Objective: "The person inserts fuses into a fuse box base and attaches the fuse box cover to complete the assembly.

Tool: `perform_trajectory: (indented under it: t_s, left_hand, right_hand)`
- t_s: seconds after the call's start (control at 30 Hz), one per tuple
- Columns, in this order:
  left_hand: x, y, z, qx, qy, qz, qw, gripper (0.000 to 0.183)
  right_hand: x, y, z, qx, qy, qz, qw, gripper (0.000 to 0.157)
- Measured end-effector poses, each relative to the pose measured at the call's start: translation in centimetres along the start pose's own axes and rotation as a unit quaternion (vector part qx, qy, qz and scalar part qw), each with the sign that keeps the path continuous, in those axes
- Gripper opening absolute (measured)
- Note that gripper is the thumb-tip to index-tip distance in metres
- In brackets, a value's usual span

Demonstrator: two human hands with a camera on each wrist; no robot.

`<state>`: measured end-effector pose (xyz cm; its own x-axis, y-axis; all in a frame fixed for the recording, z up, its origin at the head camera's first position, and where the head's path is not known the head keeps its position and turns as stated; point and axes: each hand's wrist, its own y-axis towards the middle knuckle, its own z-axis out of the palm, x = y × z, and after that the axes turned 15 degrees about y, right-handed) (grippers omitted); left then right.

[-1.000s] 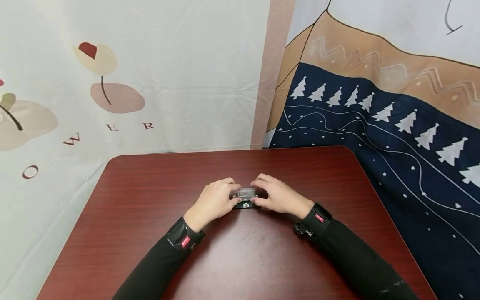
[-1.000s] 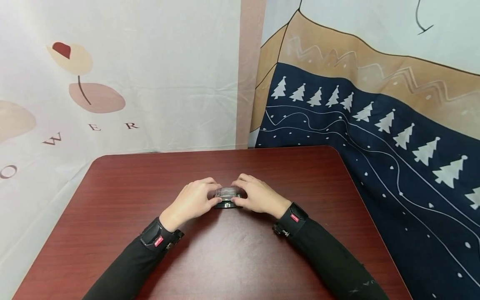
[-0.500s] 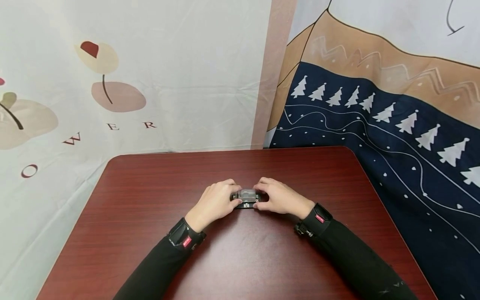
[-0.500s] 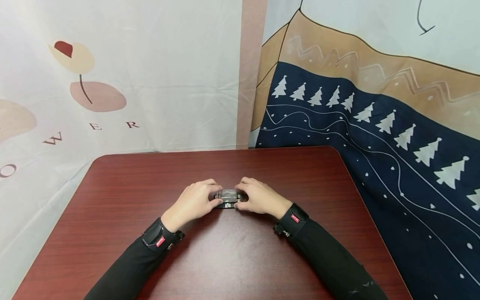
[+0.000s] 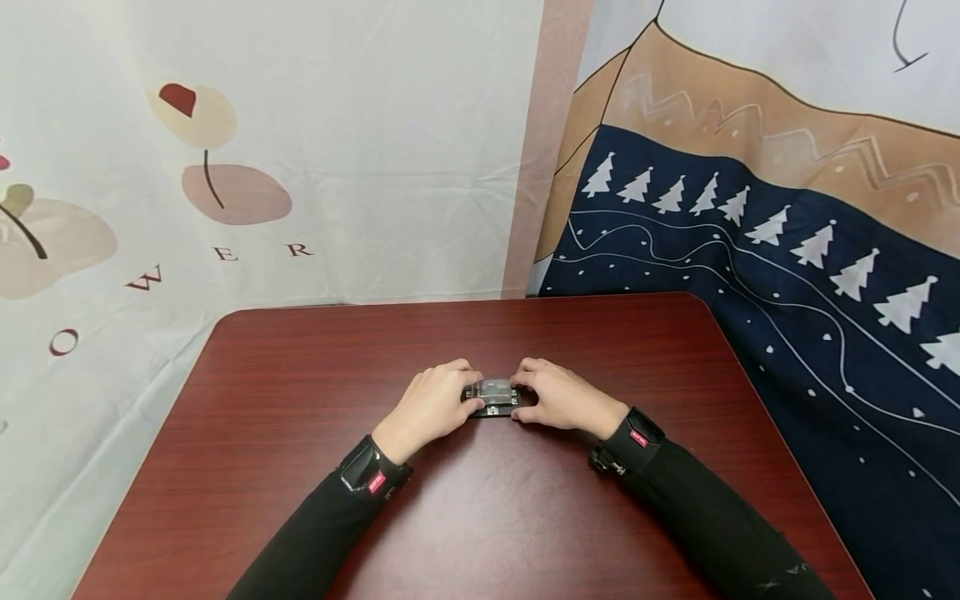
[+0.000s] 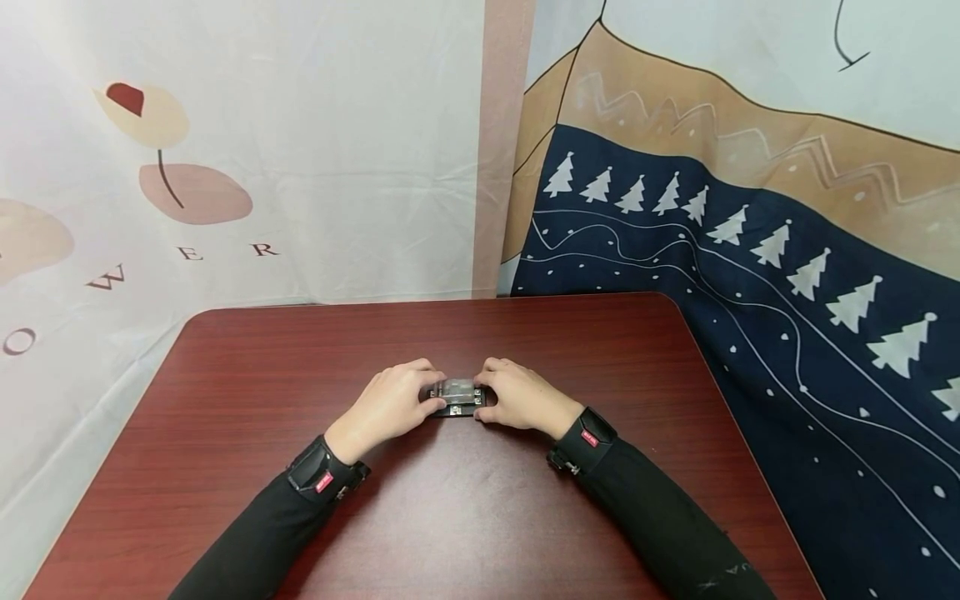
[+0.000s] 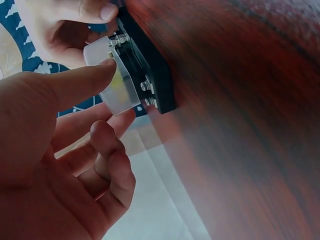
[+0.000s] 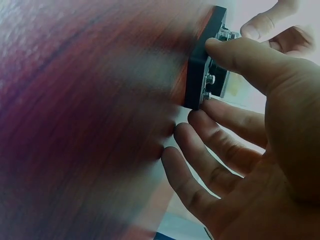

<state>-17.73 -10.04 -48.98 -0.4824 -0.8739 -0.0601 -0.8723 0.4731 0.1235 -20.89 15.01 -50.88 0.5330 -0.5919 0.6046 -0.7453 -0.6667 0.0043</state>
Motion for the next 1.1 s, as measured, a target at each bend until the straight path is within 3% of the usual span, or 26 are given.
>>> perform_trajectory:
  t_s: [0.63, 0.87, 1.1]
  left_hand:
    - [-0.1, -0.3, 0.4, -0.015, 0.004, 0.018, 0.9997, 0.040]
    - [0.2, -0.6, 0.2, -0.014, -0.003, 0.012, 0.9998, 0.048]
    - [0.3, -0.5, -0.2, -0.024, 0.000, 0.021, 0.9995, 0.035]
  right_hand:
    - [-0.1, -0.1, -0.1, 0.005, -0.003, 0.003, 1.000, 0.046]
    - [0.1, 0.0, -0.3, -0.039, 0.021, -0.022, 0.999, 0.043]
    - [0.9, 0.3, -0.6, -0.047, 0.036, -0.043, 0.997, 0.029]
